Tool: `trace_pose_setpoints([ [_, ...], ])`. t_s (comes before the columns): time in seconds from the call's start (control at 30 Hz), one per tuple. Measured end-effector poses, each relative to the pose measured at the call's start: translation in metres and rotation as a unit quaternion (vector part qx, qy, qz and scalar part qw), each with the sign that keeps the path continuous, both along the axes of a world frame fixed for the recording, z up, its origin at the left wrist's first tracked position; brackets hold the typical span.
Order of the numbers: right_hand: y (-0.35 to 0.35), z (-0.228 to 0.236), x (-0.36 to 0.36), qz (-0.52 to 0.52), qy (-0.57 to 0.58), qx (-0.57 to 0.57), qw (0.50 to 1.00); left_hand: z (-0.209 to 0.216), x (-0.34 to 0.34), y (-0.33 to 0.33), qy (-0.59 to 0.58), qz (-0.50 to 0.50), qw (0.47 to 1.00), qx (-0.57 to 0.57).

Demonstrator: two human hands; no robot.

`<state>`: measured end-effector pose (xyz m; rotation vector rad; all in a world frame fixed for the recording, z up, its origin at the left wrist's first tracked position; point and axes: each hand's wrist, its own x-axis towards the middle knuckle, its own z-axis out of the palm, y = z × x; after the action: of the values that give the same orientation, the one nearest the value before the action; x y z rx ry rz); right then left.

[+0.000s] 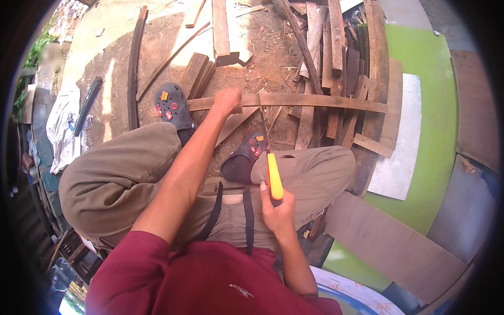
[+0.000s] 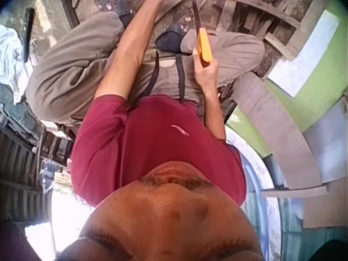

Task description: The person sits on the ground and uses a hand saw to cut a wooden plank. They hold the plank steady with one hand and saw through it with the other, producing sawdust and separating the plank into pieces.

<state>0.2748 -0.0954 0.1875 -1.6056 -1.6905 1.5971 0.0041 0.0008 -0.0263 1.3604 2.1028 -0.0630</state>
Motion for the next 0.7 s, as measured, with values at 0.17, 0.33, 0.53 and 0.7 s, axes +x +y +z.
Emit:
trace_pose_setpoints([
  [0.17, 0.048, -0.066, -0.057, 0.000, -0.015, 0.039, 0.999, 0.022, 0.003, 0.008, 0.003, 0.012, 0.999, -0.031],
  [0.33, 0.106, -0.111, -0.105, -0.004, -0.045, 0.090, 0.995, 0.025, 0.009, 0.014, -0.009, 0.012, 0.999, -0.033],
  [0.53, -0.001, -0.020, -0.010, 0.026, -0.036, 0.040, 0.998, 0.016, -0.018, 0.023, -0.062, -0.051, 0.989, -0.123],
  [0.7, -0.015, 0.004, -0.001, 0.008, -0.041, 0.014, 0.999, 0.006, -0.019, 0.035, -0.103, -0.111, 0.976, -0.156],
])
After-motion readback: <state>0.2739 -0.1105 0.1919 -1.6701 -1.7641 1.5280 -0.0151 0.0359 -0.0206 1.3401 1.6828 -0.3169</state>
